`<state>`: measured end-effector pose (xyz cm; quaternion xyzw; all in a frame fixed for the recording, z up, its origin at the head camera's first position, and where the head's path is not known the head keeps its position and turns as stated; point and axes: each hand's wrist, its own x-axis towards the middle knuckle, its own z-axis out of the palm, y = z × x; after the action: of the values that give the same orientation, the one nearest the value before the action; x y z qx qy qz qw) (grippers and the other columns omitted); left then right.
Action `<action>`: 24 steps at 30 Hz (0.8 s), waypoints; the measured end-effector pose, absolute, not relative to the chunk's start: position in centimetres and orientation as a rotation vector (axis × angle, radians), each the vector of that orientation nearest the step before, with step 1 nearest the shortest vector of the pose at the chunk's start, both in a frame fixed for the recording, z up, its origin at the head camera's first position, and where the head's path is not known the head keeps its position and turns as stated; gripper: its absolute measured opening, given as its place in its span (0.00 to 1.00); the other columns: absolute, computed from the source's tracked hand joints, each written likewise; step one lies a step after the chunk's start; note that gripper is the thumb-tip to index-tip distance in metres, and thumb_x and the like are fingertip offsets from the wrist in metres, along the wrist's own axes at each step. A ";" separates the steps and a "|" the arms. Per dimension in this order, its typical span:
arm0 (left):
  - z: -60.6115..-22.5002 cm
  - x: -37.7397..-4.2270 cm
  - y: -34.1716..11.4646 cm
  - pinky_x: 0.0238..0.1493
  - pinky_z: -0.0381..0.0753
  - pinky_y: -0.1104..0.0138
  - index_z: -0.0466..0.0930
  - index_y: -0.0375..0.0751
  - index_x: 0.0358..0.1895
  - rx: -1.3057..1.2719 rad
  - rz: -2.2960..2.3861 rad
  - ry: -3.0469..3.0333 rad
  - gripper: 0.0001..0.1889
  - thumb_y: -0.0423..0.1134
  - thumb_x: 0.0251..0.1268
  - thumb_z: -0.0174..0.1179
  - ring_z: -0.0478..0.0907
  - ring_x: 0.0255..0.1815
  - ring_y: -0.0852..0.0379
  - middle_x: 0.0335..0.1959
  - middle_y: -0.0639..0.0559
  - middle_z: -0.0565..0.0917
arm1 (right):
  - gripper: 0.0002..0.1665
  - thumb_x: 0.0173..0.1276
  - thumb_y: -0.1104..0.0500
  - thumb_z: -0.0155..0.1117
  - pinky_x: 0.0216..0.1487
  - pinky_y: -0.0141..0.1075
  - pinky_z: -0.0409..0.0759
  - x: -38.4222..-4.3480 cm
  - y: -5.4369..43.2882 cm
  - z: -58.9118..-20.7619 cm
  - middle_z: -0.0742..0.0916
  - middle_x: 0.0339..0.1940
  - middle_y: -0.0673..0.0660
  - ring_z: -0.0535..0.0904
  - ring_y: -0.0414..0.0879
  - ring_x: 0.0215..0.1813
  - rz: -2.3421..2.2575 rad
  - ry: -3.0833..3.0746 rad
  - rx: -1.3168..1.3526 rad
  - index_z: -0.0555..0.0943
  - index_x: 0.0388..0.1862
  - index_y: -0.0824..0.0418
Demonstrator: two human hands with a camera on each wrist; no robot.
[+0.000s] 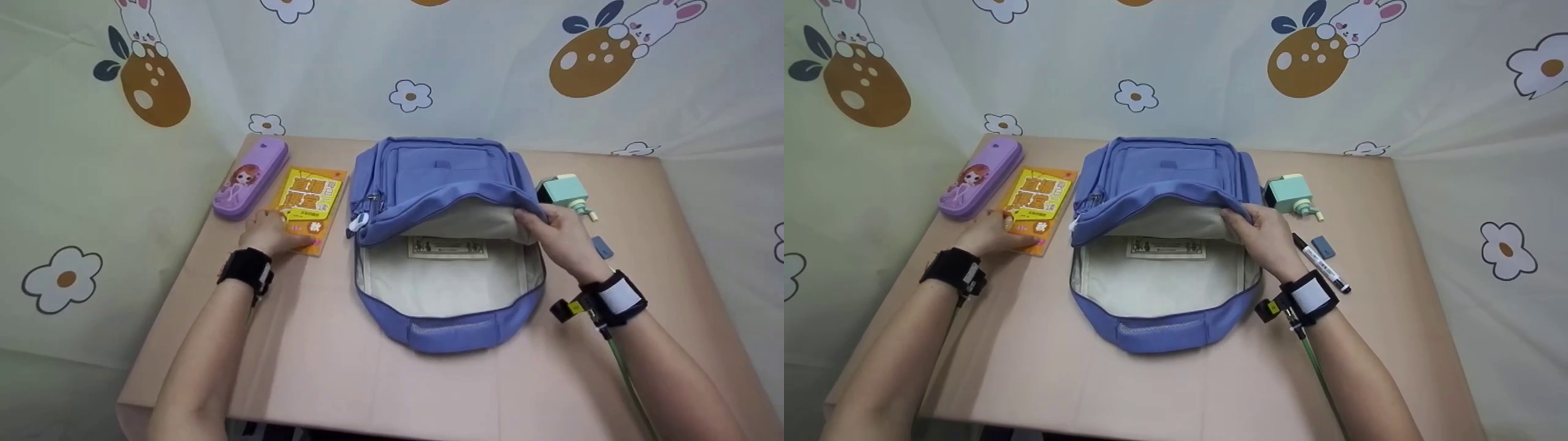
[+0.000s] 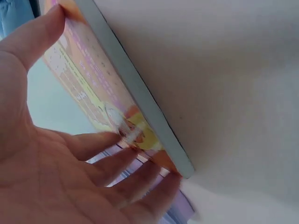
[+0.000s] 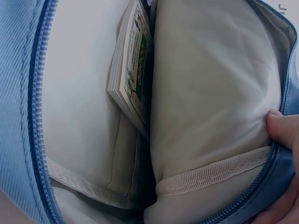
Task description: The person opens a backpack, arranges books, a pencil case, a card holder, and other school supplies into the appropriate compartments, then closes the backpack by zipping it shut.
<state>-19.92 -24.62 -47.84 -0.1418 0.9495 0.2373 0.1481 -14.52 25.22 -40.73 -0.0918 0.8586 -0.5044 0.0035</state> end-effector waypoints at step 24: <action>-46.9 -21.8 -28.1 0.70 0.66 0.46 0.57 0.23 0.74 -0.534 0.893 2.482 0.44 0.46 0.64 0.68 0.62 0.66 0.32 0.66 0.23 0.62 | 0.26 0.78 0.51 0.62 0.19 0.33 0.56 -14.5 25.0 -40.7 0.65 0.16 0.46 0.58 0.38 0.19 -1.569 2.706 -0.274 0.68 0.22 0.62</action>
<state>-21.79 -28.11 -46.90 -0.1933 0.8989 0.3236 0.2235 -14.45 25.04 -40.71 -0.0873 0.8617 -0.4998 0.0008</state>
